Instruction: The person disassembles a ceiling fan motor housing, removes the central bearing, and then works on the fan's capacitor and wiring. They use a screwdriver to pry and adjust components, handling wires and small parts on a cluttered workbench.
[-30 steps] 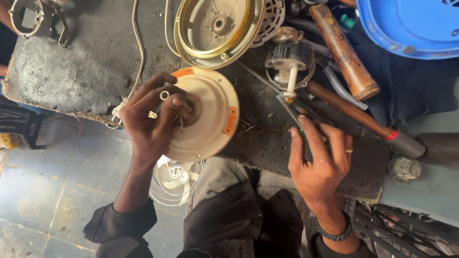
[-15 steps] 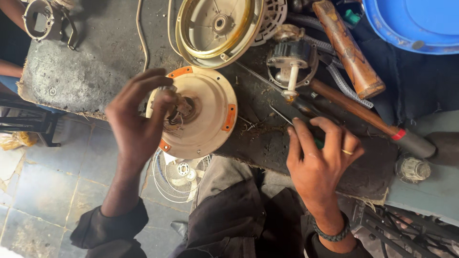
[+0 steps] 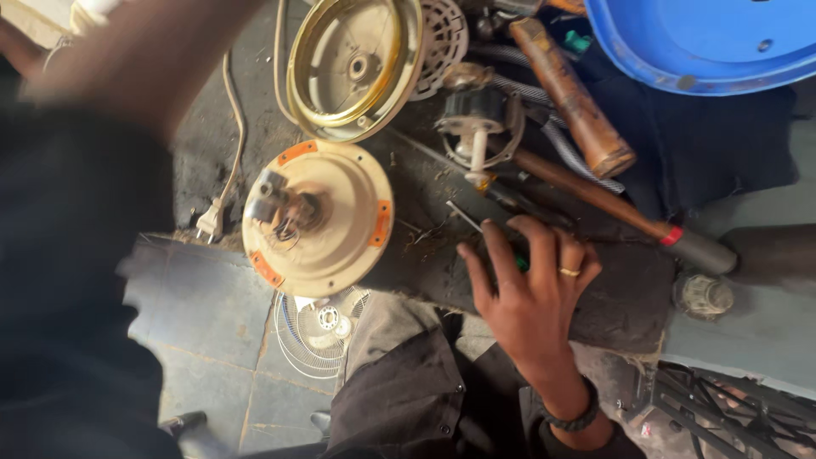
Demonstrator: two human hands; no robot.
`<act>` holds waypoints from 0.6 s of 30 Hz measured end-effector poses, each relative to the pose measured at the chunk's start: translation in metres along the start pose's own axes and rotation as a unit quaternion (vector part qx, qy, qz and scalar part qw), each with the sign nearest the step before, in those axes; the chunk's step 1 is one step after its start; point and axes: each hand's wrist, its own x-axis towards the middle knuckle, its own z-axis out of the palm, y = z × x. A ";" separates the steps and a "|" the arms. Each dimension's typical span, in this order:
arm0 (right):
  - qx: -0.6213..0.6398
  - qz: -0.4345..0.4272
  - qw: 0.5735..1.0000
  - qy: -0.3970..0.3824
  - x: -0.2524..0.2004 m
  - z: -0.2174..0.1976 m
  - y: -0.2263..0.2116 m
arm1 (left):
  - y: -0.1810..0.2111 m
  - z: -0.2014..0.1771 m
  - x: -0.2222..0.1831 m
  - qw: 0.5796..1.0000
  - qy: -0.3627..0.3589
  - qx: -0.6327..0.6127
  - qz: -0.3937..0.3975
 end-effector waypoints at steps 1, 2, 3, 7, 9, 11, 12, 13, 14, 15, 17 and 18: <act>0.003 -0.001 1.000 0.005 0.001 0.000 0.001 | 0.000 0.002 -0.002 1.000 -0.001 -0.004 -0.006; 0.006 -0.002 1.000 0.010 0.003 -0.001 0.001 | -0.001 0.005 0.003 1.000 0.000 -0.008 -0.010; 0.010 -0.003 1.000 0.014 0.004 -0.001 0.002 | 0.001 0.007 0.008 1.000 0.002 -0.016 -0.010; 0.058 0.028 0.997 0.030 0.004 -0.005 0.003 | 0.022 0.022 0.031 0.999 0.002 -0.043 0.016; 0.081 0.041 0.996 0.025 0.006 -0.005 0.004 | 0.033 0.027 0.050 0.999 -0.001 -0.039 0.037; 0.094 0.048 0.994 0.025 0.007 -0.005 0.004 | 0.039 0.030 0.065 0.998 -0.008 -0.026 0.048; 0.101 0.051 0.993 0.024 0.007 -0.004 0.003 | 0.041 0.031 0.070 0.998 -0.011 -0.023 0.051; 0.102 0.050 0.993 0.022 0.007 -0.004 0.004 | 0.042 0.033 0.073 0.999 -0.012 -0.019 0.050; 0.103 0.050 0.993 0.021 0.007 -0.004 0.004 | 0.043 0.035 0.074 0.999 -0.013 -0.014 0.050; 0.105 0.052 0.993 0.017 0.007 -0.004 0.004 | 0.043 0.037 0.074 0.999 -0.016 -0.010 0.049; 0.110 0.061 0.992 0.014 0.006 -0.005 0.004 | 0.045 0.042 0.071 0.999 -0.020 -0.007 0.047; 0.113 0.066 0.991 0.012 0.005 -0.005 0.004 | 0.046 0.044 0.068 0.999 -0.021 -0.006 0.045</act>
